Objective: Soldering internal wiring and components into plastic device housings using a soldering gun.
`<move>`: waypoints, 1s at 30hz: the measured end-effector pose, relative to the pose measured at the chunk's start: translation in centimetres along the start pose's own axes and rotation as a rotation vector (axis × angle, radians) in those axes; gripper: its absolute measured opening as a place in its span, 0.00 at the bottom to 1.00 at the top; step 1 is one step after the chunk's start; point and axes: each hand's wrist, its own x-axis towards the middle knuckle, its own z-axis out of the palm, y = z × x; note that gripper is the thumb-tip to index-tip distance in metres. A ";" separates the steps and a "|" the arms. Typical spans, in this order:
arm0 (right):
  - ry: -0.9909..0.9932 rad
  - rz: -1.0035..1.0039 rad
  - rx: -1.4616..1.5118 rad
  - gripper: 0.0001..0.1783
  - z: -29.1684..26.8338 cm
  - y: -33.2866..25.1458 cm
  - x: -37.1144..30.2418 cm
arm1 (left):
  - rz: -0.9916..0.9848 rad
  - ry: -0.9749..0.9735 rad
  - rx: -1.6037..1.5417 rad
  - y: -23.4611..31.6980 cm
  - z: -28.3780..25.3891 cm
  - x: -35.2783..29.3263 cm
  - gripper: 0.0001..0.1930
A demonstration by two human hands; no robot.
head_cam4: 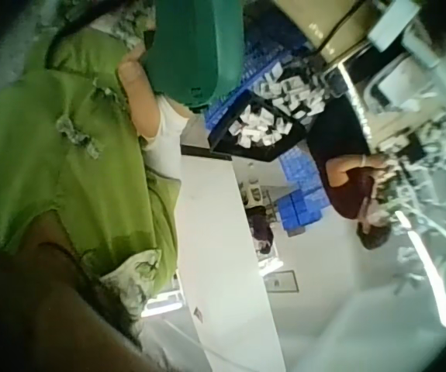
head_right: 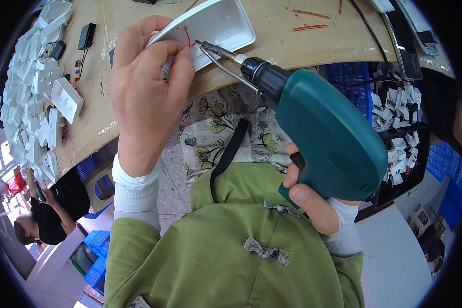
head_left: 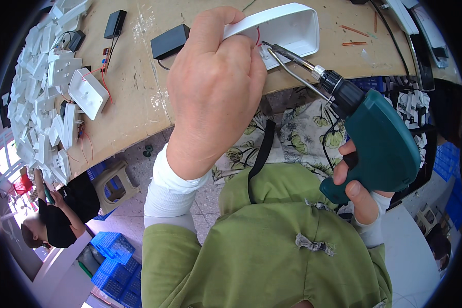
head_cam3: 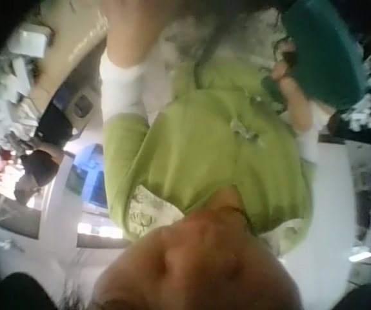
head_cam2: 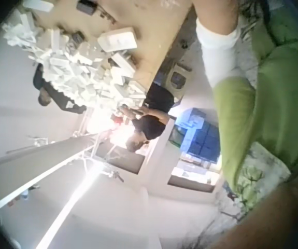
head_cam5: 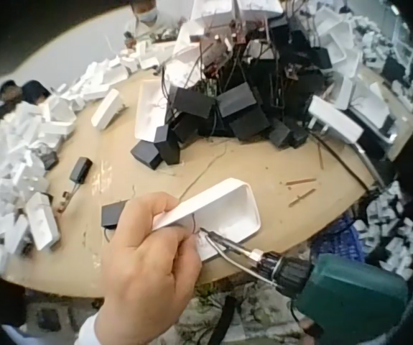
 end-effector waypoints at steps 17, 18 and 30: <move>-0.002 0.026 -0.029 0.37 0.1 -0.4 -0.3 | 0.008 0.010 0.024 0.1 0.0 0.1 0.03; -0.012 0.024 -0.040 0.37 0.1 -0.4 -0.3 | 0.005 0.000 0.039 0.1 0.0 0.1 0.03; -0.014 0.058 -0.030 0.38 -0.2 -0.6 -0.7 | 0.002 -0.004 0.042 0.0 -0.1 0.0 0.03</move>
